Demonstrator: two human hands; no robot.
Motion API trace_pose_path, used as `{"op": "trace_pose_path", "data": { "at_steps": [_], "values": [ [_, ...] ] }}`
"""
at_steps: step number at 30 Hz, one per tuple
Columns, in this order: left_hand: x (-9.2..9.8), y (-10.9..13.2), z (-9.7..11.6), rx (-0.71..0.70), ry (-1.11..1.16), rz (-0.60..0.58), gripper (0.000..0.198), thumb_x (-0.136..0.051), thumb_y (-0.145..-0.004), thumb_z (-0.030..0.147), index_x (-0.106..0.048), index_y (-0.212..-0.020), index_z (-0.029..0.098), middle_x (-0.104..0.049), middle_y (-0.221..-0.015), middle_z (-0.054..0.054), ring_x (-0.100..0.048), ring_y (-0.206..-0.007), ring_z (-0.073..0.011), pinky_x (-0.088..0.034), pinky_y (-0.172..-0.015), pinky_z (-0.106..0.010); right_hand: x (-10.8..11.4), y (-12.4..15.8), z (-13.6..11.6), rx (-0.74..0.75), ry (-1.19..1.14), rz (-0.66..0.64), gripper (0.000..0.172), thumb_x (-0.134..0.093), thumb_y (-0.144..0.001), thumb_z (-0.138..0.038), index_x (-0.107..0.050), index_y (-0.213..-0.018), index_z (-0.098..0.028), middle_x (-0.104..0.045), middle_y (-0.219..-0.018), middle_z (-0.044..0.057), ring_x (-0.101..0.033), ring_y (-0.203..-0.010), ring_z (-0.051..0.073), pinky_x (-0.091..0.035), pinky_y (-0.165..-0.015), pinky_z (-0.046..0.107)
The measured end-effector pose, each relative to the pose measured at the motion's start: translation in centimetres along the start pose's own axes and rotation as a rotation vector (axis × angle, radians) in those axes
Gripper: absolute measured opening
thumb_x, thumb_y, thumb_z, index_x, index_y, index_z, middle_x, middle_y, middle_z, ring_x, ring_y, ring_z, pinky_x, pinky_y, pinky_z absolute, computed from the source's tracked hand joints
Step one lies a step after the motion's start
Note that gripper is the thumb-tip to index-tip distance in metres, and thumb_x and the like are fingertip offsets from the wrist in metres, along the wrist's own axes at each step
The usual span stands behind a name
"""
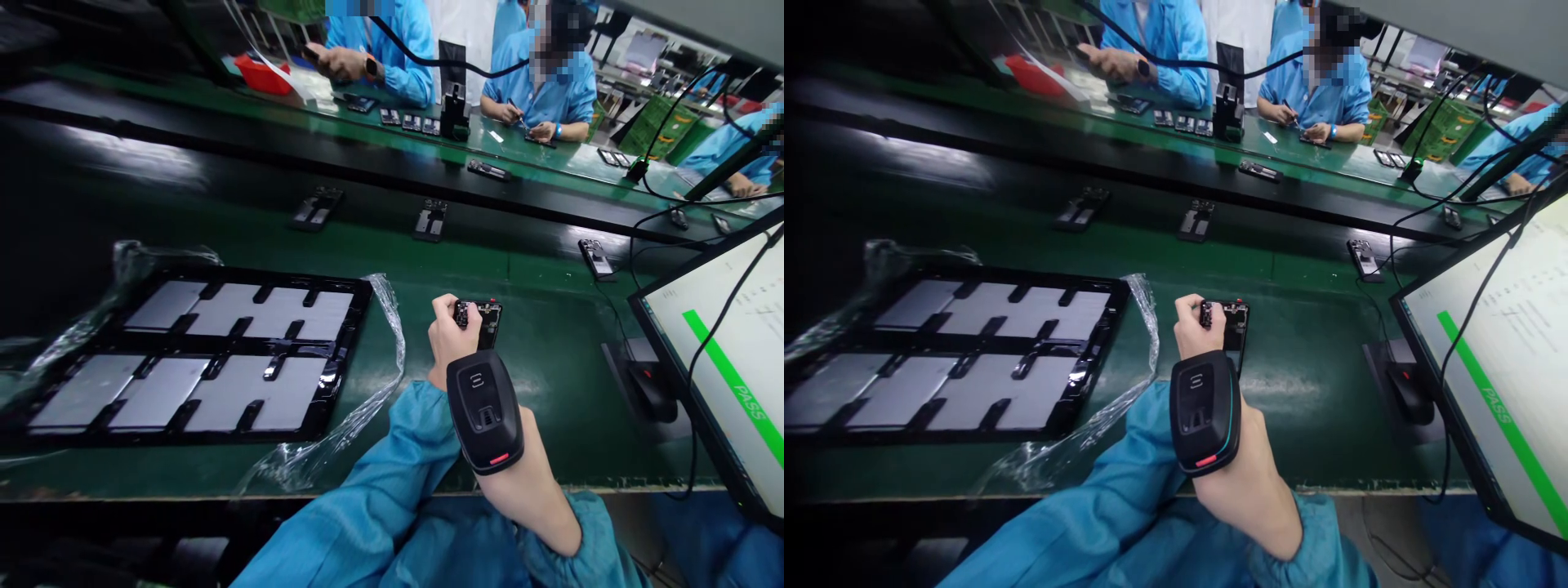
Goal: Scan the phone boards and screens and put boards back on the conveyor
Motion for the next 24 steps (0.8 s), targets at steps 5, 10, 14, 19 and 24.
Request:
{"op": "trace_pose_path", "data": {
  "at_steps": [5, 10, 14, 19, 24],
  "values": [
    [0.1, -0.6, -0.6, 0.029, 0.084, -0.094, 0.029, -0.059, -0.090, 0.041, -0.049, -0.108, 0.022, -0.067, -0.080, -0.002, -0.065, -0.071, -0.0177, -0.043, -0.067, -0.026, 0.5, -0.2, 1.9, -0.074, -0.064, 0.052, 0.028, -0.069, -0.068, -0.010, -0.069, -0.093, -0.022, -0.069, -0.073, 0.000, -0.065, -0.071, 0.023, -0.052, -0.062, 0.031],
    [-1.1, 0.6, -2.0, 0.015, 0.430, -0.670, 0.096, -0.078, -0.074, 0.029, -0.020, -0.151, 0.019, -0.060, -0.132, -0.016, -0.065, -0.112, -0.0219, -0.050, -0.096, -0.033, 3.8, -3.6, 8.2, -0.244, -0.135, 0.295, 0.035, -0.079, -0.072, -0.031, -0.071, -0.102, -0.015, -0.076, -0.097, 0.009, -0.070, -0.093, 0.027, -0.055, -0.089, 0.041],
    [-1.4, 0.8, -3.8, -0.037, 0.269, -0.664, 0.103, -0.079, -0.070, 0.022, -0.021, -0.155, 0.017, -0.045, -0.150, -0.019, -0.053, -0.131, -0.0265, -0.041, -0.110, -0.037, 3.6, -4.9, 12.3, -0.311, -0.495, 0.092, 0.056, -0.083, -0.072, -0.040, -0.067, -0.121, -0.018, -0.074, -0.117, 0.010, -0.068, -0.112, 0.028, -0.051, -0.102, 0.049],
    [-3.4, 1.3, -4.2, -0.029, -0.057, -0.585, 0.055, -0.065, -0.088, 0.034, -0.044, -0.137, 0.019, -0.070, -0.106, -0.008, -0.068, -0.096, -0.0229, -0.051, -0.087, -0.034, 5.2, -5.2, 13.8, -0.318, -0.377, 0.063, 0.045, -0.088, -0.068, -0.041, -0.074, -0.107, -0.021, -0.077, -0.109, 0.008, -0.069, -0.108, 0.030, -0.044, -0.110, 0.055],
    [-2.7, 0.4, -3.2, -0.262, -0.358, -0.487, 0.016, -0.050, -0.096, 0.029, -0.062, -0.103, 0.022, -0.067, -0.102, -0.006, -0.062, -0.102, -0.0208, -0.049, -0.088, -0.032, 4.2, -10.1, 13.7, -0.203, -0.549, -0.078, 0.036, -0.086, -0.071, -0.038, -0.077, -0.102, -0.021, -0.077, -0.107, 0.008, -0.069, -0.108, 0.031, -0.045, -0.110, 0.053]
  ]
}}
Point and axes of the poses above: each hand's wrist, its own y-axis away from the middle knuckle, its own x-axis out of the back of the hand, z = x × y, the point moved 6 cm from there along -y, towards the middle knuckle
